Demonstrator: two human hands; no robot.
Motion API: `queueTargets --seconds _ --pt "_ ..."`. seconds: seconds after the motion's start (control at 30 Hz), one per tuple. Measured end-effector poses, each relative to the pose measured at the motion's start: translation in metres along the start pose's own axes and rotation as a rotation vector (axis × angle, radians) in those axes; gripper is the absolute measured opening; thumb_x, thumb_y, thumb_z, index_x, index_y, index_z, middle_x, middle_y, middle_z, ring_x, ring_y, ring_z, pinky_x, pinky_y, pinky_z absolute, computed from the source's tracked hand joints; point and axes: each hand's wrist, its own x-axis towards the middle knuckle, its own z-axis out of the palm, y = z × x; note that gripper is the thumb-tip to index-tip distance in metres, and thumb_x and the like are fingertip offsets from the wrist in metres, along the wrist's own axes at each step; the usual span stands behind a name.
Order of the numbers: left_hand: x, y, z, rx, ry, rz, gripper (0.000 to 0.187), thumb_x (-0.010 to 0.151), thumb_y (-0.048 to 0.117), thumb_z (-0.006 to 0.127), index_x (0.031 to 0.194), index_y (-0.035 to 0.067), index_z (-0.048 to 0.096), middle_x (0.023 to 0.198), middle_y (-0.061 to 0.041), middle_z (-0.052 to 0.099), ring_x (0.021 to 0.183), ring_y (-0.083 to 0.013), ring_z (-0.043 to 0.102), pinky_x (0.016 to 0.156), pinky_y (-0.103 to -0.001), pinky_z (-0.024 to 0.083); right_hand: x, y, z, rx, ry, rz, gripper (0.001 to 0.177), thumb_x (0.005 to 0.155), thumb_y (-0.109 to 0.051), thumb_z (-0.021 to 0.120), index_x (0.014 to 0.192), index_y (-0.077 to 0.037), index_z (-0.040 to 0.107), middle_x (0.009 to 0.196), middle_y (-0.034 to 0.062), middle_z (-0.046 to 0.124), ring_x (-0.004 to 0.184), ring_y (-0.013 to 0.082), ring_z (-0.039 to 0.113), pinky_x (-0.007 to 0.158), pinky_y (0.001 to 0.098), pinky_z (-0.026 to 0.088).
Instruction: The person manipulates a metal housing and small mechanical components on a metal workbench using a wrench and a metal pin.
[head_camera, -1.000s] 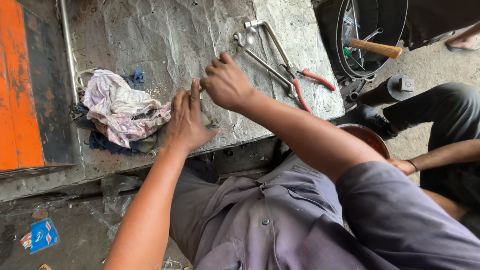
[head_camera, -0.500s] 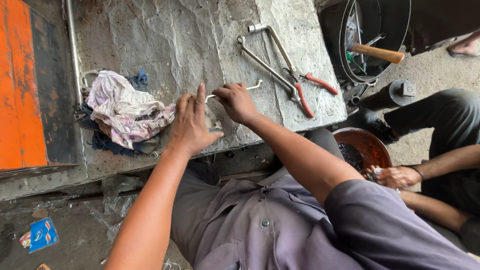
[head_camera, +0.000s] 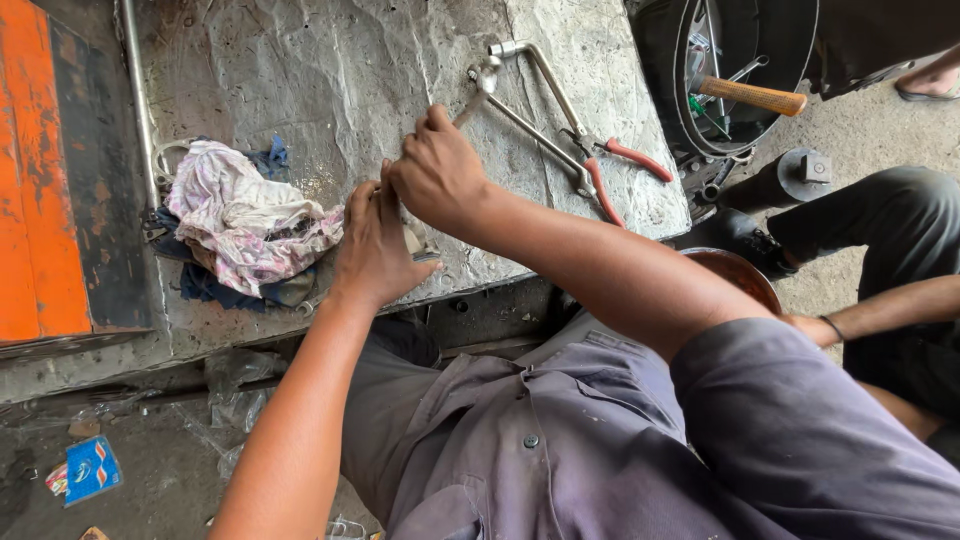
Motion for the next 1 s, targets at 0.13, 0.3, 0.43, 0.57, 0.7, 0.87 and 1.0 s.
queueTargets --seconds 0.13,0.3,0.43,0.57,0.7,0.87,1.0 --pt "0.002 -0.002 0.0 -0.013 -0.074 -0.061 0.144 0.058 0.044 0.096 0.156 -0.006 0.002 0.144 -0.029 0.047 0.143 -0.0461 0.028 0.12 -0.045 0.026 -0.009 0.006 0.02 0.154 0.129 0.034 0.028 0.101 -0.028 0.055 0.085 -0.014 0.073 0.082 0.0065 0.066 0.084 0.0219 0.06 0.093 0.0415 0.039" --pt "-0.001 -0.007 0.007 0.03 -0.031 0.025 0.147 0.058 0.047 0.096 0.159 0.0 -0.001 0.137 -0.026 0.053 0.141 -0.0451 0.033 0.124 -0.05 0.025 -0.025 0.009 0.089 0.52 0.397 0.137 0.019 0.104 -0.023 0.06 0.105 -0.016 0.077 0.084 0.0084 0.067 0.087 0.0252 0.061 0.094 0.0439 0.041" --pt "0.003 -0.011 0.007 0.025 -0.025 0.019 0.148 0.057 0.046 0.096 0.159 0.005 -0.003 0.148 -0.028 0.042 0.143 -0.0457 0.031 0.123 -0.051 0.023 -0.014 -0.001 0.134 0.845 0.49 0.158 0.018 0.097 -0.02 0.065 0.111 -0.012 0.073 0.096 0.0061 0.071 0.099 0.0259 0.064 0.091 0.0429 0.041" --pt "0.002 -0.011 0.011 -0.055 0.063 0.063 0.15 0.053 0.051 0.098 0.158 0.007 0.001 0.158 -0.03 0.029 0.148 -0.0473 0.022 0.123 -0.052 0.018 -0.016 0.002 0.146 0.828 0.459 0.146 0.017 0.097 -0.02 0.066 0.111 -0.013 0.074 0.1 0.0045 0.073 0.1 0.0253 0.065 0.091 0.0425 0.041" --pt "-0.02 -0.032 0.011 -0.235 0.302 0.003 0.141 0.068 0.05 0.098 0.166 0.008 0.006 0.168 -0.03 0.026 0.158 -0.0443 0.022 0.13 -0.049 0.023 -0.015 0.005 0.142 0.766 0.433 0.123 0.018 0.1 -0.023 0.063 0.111 -0.015 0.075 0.102 0.0027 0.074 0.099 0.0219 0.065 0.093 0.0421 0.043" --pt "-0.05 -0.051 0.024 -0.422 0.122 -0.174 0.147 0.054 0.044 0.099 0.16 0.002 0.007 0.157 -0.031 0.033 0.143 -0.0444 0.037 0.116 -0.048 0.035 -0.019 0.009 0.13 0.718 0.29 0.172 0.021 0.102 -0.024 0.061 0.113 -0.014 0.076 0.091 0.0053 0.072 0.09 0.0235 0.063 0.088 0.0412 0.045" --pt "-0.051 -0.048 0.032 -0.377 0.135 -0.363 0.121 0.064 0.039 0.094 0.16 0.004 0.028 0.151 -0.024 0.05 0.137 -0.0377 0.053 0.114 -0.043 0.044 -0.024 0.022 0.114 0.706 0.38 0.235 0.019 0.103 -0.021 0.061 0.111 -0.015 0.076 0.09 0.0066 0.071 0.088 0.0253 0.064 0.086 0.0422 0.047"
